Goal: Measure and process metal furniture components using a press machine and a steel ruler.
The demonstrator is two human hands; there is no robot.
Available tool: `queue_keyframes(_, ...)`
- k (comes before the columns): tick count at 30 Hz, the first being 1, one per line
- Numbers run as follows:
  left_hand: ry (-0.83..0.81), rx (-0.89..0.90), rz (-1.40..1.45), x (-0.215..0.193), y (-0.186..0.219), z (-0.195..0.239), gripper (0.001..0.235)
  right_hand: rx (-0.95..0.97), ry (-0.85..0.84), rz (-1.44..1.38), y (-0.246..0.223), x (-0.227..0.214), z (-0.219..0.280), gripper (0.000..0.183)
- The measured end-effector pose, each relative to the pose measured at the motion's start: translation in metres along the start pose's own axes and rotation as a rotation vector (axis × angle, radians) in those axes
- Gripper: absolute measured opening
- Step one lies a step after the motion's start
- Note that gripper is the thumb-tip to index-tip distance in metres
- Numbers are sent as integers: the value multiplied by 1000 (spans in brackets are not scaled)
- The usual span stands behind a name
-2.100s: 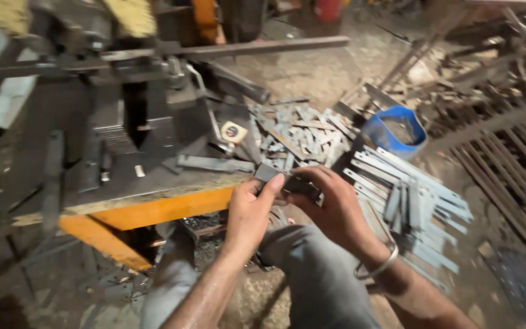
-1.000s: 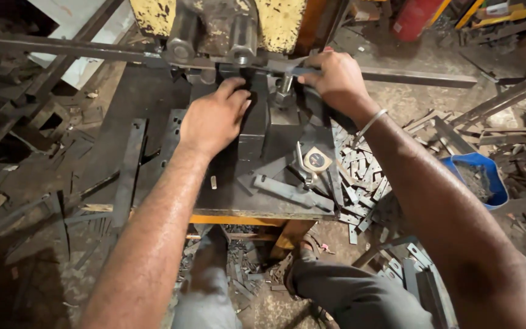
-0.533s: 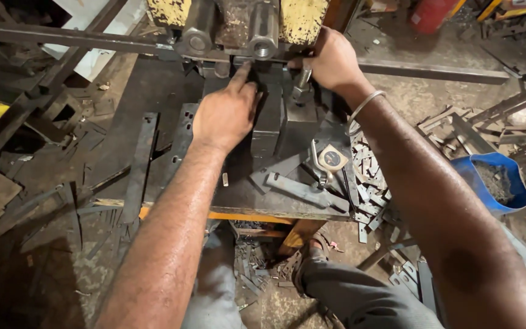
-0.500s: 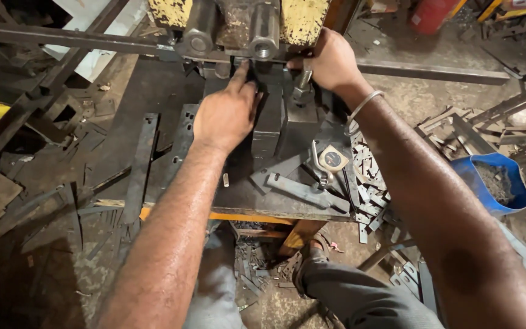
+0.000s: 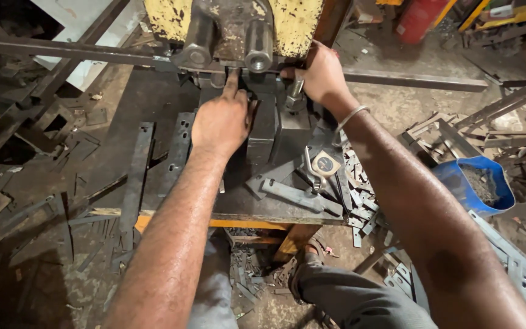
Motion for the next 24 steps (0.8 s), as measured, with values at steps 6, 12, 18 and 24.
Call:
queue_keyframes(6,12,-7,-6,2,-2,0,32,26,-9,-42,3,3,-1,47)
queue_keyframes(12,4,-12,-13,0,0,-1,32,-99,20,3,10,7,-5,50)
queue_keyframes(18,69,57,-11,-7,7,4,29,22,44,17,19,10,-2,48)
queue_keyframes(24,147,112,6,-11,10,5,29,-46,49,53,14,9,0,37)
Point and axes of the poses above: each hand's wrist, its own z-axis away from the middle knuckle, its own x-axis out of the palm, y = z × x, the point moved 8 cm from there along -z, towards the middle knuckle, and after that the axes turned 5 degrees about x, right-handed, at the moved point
